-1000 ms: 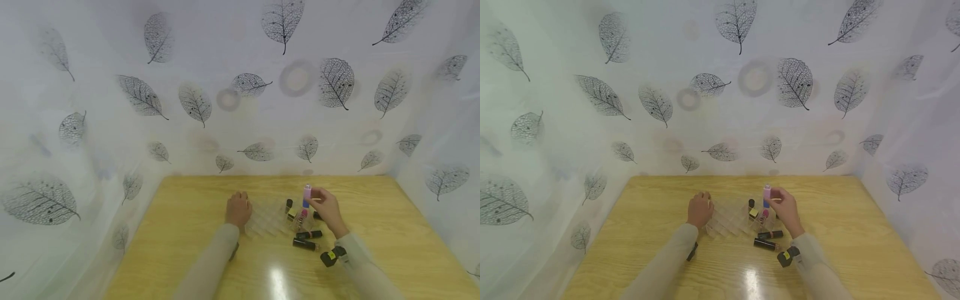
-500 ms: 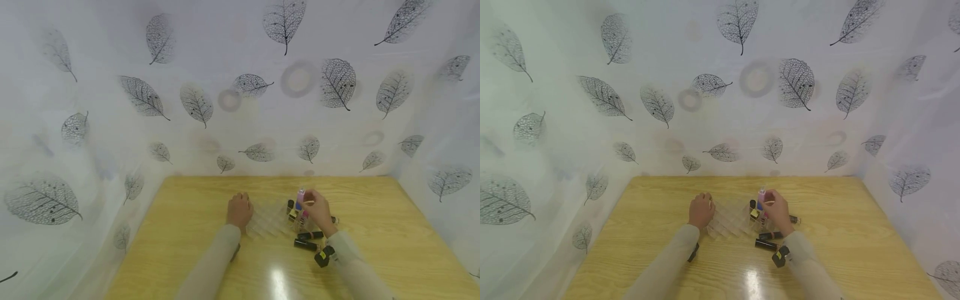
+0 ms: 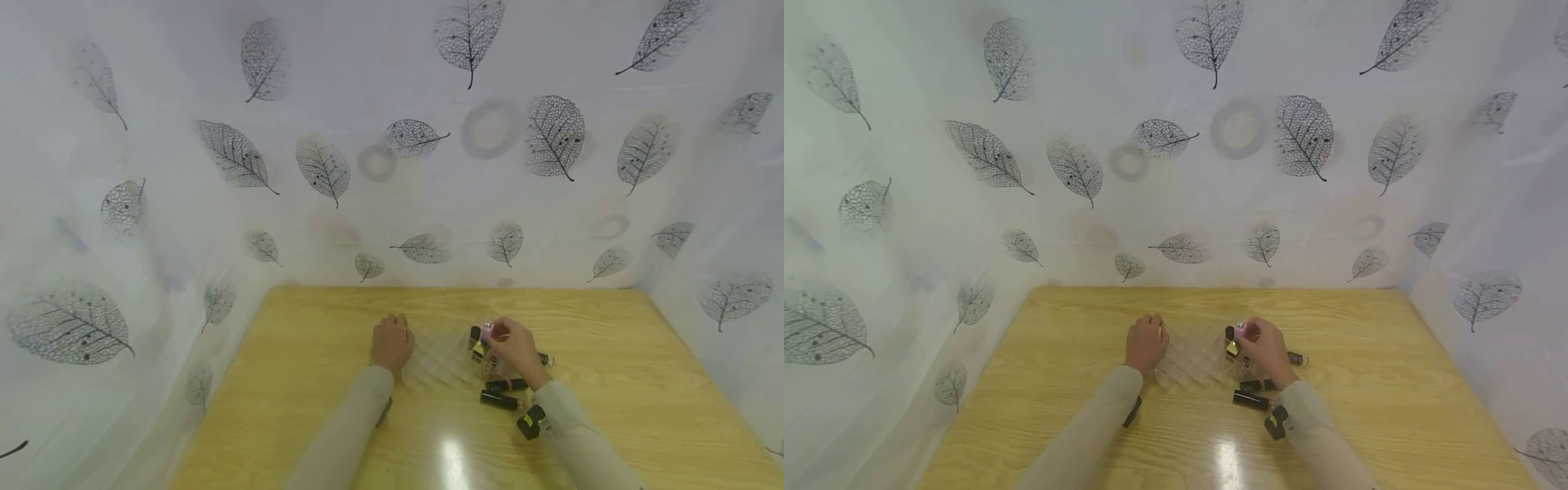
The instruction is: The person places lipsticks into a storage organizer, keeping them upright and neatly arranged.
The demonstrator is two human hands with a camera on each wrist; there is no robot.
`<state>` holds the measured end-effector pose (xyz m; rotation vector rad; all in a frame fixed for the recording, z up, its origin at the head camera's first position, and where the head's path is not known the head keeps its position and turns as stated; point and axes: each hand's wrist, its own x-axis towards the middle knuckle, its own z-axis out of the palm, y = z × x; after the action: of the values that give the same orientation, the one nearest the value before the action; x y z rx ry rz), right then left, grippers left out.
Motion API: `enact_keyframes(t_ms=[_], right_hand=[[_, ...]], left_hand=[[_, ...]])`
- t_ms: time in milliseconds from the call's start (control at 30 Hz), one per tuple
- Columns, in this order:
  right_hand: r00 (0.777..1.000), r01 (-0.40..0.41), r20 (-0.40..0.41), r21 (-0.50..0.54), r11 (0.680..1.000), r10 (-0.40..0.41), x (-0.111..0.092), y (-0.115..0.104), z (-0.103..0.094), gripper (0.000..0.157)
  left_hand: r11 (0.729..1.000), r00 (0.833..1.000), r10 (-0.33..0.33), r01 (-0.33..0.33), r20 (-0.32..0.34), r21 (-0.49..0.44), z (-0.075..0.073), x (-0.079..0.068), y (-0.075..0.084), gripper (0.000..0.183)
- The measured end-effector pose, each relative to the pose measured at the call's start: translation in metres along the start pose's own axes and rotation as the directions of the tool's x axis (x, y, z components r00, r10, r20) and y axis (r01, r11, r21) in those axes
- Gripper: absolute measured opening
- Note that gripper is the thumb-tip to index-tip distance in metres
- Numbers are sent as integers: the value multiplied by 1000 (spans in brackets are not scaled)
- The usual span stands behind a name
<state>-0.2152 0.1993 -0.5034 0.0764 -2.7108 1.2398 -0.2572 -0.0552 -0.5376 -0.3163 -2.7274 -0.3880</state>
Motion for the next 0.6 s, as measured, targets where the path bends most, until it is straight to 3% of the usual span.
enact_keyframes(t_ms=[267,600], right_hand=[[998,-3,63,-108,994,10,0,-1,-4,24],[990,49,141,-171,984,-24,3,-6,-8,18]], left_hand=[[1000,1000,-3,4,8,-8,-2,-1,1,23],[1000,1000,0,0,7,0,-4,0,2,22]])
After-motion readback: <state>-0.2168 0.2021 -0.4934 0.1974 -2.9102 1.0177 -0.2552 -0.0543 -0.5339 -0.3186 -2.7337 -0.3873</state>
